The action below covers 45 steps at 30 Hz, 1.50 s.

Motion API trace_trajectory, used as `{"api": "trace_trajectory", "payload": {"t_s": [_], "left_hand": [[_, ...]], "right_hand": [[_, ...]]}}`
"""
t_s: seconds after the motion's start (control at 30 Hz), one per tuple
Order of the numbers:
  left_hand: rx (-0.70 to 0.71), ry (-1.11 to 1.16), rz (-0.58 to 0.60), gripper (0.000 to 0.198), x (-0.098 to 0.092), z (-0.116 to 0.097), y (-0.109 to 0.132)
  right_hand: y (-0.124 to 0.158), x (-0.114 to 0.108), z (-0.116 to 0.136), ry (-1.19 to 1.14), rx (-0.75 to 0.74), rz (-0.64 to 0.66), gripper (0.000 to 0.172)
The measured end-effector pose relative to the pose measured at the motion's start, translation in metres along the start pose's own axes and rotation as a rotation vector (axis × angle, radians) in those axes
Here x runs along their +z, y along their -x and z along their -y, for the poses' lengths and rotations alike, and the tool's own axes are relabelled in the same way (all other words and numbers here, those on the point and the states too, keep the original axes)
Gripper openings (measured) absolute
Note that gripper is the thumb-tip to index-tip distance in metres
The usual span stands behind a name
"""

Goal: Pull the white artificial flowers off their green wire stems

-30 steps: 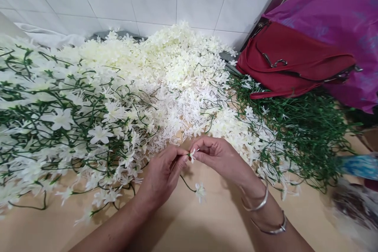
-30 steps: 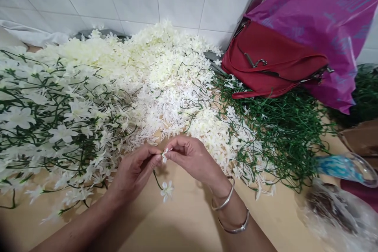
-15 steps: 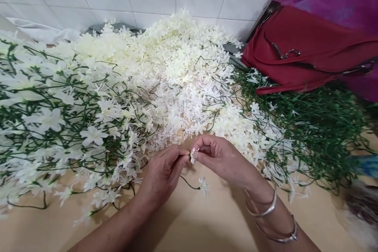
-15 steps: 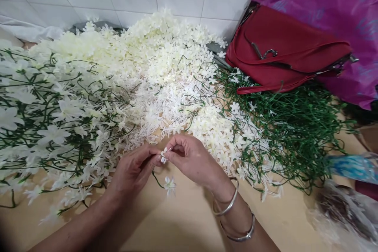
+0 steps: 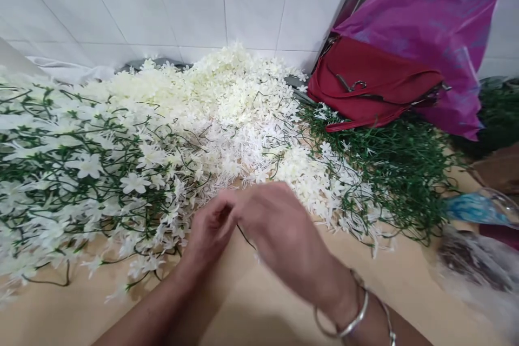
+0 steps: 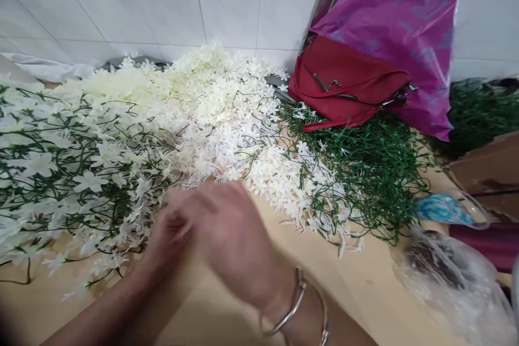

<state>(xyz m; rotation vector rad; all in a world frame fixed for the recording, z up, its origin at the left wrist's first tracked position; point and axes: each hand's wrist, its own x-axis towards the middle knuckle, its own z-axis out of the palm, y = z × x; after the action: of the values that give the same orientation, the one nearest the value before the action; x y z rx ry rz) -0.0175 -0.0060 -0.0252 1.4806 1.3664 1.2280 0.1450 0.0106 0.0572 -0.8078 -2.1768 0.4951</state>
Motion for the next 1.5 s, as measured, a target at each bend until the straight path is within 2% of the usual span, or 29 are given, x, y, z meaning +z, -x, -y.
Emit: {"api": "trace_trajectory", "payload": {"t_s": [0.07, 0.1, 0.2, 0.33, 0.5, 0.73, 0.83, 0.97, 1.1, 1.2, 1.3, 1.43, 1.5], "left_hand": [[-0.002, 0.007, 0.042, 0.014, 0.0, 0.002, -0.002], [0.003, 0.0, 0.061, 0.013, 0.0, 0.003, -0.003], [0.041, -0.043, 0.09, 0.011, 0.0, 0.005, -0.004], [0.087, -0.12, 0.123, 0.011, -0.001, 0.003, -0.003], [0.137, -0.21, 0.134, 0.008, -0.002, 0.001, -0.005], [0.279, -0.285, 0.138, 0.01, -0.001, 0.005, -0.006], [0.291, -0.289, 0.139, 0.011, 0.0, 0.005, -0.006], [0.257, -0.188, 0.118, 0.01, 0.001, -0.002, -0.007], [0.257, -0.097, -0.022, 0.009, -0.008, -0.024, -0.005], [0.148, 0.064, -0.158, 0.007, -0.021, -0.042, -0.001], [0.05, 0.311, -0.246, 0.009, -0.033, -0.056, -0.003], [0.113, 0.565, -0.358, 0.012, -0.034, -0.073, -0.018], [0.131, 0.648, -0.383, 0.014, -0.033, -0.082, -0.026]], "right_hand": [[0.002, -0.007, -0.027, -0.09, 0.285, -0.081, 0.025], [0.004, -0.01, -0.04, -0.149, 0.355, -0.068, 0.02], [0.009, -0.009, -0.064, -0.43, 0.494, 0.066, 0.018], [0.016, 0.002, -0.07, -0.636, 0.614, 0.122, 0.014], [0.019, 0.01, -0.073, -0.662, 0.647, 0.103, 0.007], [0.018, 0.009, -0.073, -0.613, 0.633, 0.168, 0.005], [0.019, 0.008, -0.076, -0.631, 0.628, 0.168, 0.004], [0.021, 0.006, -0.083, -0.788, 0.625, 0.174, 0.015], [0.021, 0.002, -0.085, -0.837, 0.627, 0.072, 0.028], [0.02, 0.0, -0.084, -0.815, 0.647, -0.004, 0.03], [0.02, 0.0, -0.082, -0.746, 0.658, -0.066, 0.028], [0.02, 0.004, -0.077, -0.647, 0.62, -0.088, 0.024], [0.021, 0.011, -0.07, -0.582, 0.532, -0.082, 0.019]]}}
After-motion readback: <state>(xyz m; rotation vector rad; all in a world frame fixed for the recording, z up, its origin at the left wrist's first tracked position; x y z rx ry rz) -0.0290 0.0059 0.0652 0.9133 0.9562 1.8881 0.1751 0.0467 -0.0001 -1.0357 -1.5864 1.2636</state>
